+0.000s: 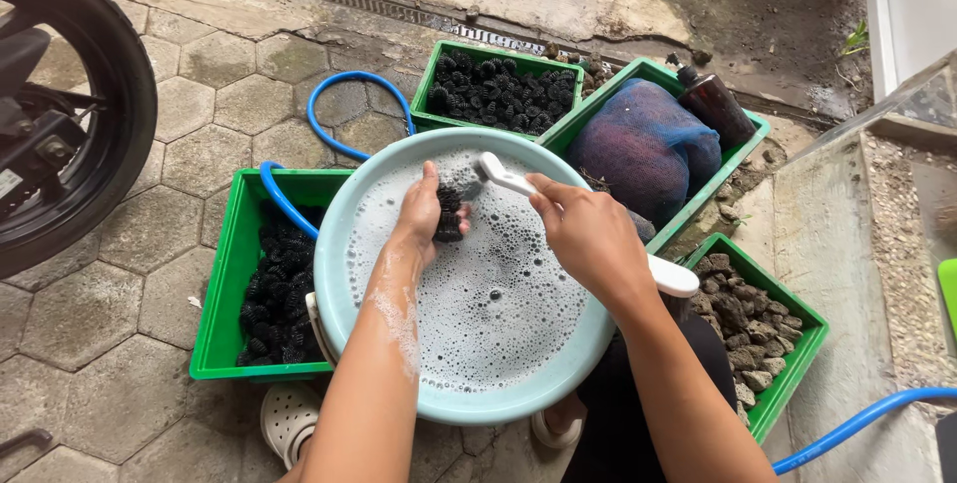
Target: The person cleans bio balls by dipping them into a tub of soapy water, scrubbing them with a brush, and placing them into a crate.
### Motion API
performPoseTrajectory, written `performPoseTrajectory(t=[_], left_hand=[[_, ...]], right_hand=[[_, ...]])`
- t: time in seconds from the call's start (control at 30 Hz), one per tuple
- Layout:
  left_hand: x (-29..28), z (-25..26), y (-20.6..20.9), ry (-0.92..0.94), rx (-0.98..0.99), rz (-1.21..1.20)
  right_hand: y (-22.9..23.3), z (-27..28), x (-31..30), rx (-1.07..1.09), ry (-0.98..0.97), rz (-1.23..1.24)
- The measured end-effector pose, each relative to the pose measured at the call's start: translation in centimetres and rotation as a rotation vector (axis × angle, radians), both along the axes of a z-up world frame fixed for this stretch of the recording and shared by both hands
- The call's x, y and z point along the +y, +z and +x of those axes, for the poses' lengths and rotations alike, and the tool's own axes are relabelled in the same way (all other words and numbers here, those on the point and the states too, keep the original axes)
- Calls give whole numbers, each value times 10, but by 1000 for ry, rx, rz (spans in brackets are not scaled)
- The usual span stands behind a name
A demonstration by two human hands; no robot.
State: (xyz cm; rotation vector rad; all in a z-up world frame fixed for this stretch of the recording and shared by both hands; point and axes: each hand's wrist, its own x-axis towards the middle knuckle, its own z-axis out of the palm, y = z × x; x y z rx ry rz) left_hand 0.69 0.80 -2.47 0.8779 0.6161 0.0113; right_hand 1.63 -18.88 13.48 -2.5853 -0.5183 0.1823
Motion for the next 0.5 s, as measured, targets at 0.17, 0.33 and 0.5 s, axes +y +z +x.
performPoseTrajectory(t=[0.17, 0.33, 0.5], left_hand=[[-2, 3, -9, -8, -24, 18], [2, 3, -22, 49, 232, 46], [13, 8, -42, 44, 29, 24]], right_hand=[[-3, -10, 8, 215, 48, -112], [-15, -12, 14, 141, 63, -100], [-23, -13, 17, -3, 129, -13]])
